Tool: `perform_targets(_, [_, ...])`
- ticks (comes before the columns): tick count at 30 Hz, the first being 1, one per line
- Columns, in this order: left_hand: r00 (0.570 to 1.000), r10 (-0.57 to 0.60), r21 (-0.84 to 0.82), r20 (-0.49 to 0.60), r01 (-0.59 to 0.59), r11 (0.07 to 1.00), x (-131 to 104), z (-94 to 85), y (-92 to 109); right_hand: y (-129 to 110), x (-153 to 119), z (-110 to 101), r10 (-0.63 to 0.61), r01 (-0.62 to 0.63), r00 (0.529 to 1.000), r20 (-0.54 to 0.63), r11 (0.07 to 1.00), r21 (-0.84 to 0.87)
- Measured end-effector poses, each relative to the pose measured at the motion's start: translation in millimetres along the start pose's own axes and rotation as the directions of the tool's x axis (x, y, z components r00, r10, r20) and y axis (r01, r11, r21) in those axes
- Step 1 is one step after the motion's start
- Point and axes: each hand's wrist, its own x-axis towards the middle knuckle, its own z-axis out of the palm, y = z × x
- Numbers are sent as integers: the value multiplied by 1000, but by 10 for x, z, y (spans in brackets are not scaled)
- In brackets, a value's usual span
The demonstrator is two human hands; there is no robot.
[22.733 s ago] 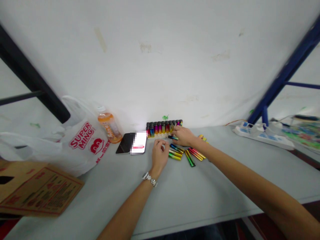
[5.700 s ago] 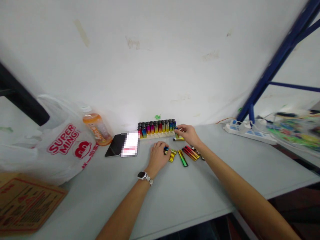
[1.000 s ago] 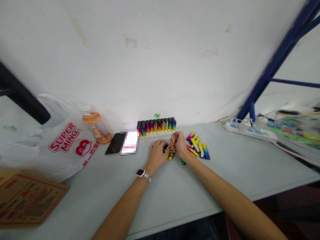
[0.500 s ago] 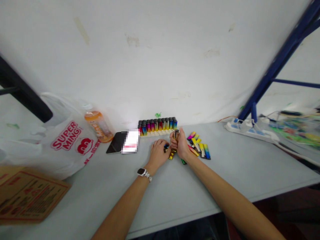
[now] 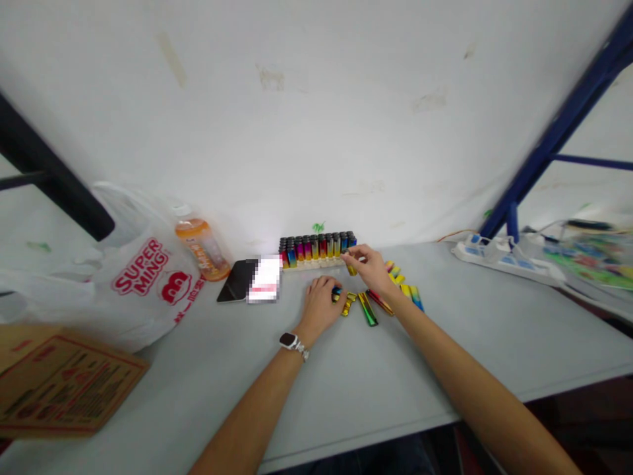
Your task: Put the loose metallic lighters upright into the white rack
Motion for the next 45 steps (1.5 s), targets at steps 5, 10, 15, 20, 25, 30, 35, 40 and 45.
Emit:
perform_targets(5, [1000, -11, -10, 11, 11, 1000, 4, 2, -5, -17, 346, -142, -70, 80, 996, 53, 973, -218])
perform_targets(10, [1000, -12, -16, 8, 12, 1000, 2, -5, -4, -14, 647, -226, -148, 238, 956, 251, 893, -382])
perform_targets(15, [1000, -12, -21, 9, 13, 1000, -5, -7, -6, 39, 787, -250, -146, 348, 897, 417, 814, -464])
perform_targets(20, [1000, -11, -16, 7, 11, 1000, -5, 9, -19, -9, 842, -290, -119, 398, 865, 488, 755, -521])
perform_targets(25, [1000, -4, -18, 5, 4, 1000, 1, 16, -24, -43, 859, -332, -113, 442, 847, 520, 693, -569])
perform_targets(30, [1000, -11, -19, 6, 12, 1000, -7, 11, -17, -13, 835, -308, -189, 484, 847, 498, 662, -572])
perform_targets(35, [1000, -10, -14, 4, 10, 1000, -4, 10, -11, -25, 853, -285, -182, 487, 841, 510, 668, -564])
perform_targets(40, [1000, -4, -11, 9, 5, 1000, -1, -2, -9, 1, 824, -270, -183, 435, 875, 447, 703, -563])
perform_targets(45, [1000, -7, -7, 13, 7, 1000, -6, -21, 1, 92, 781, -254, -197, 379, 910, 364, 751, -541])
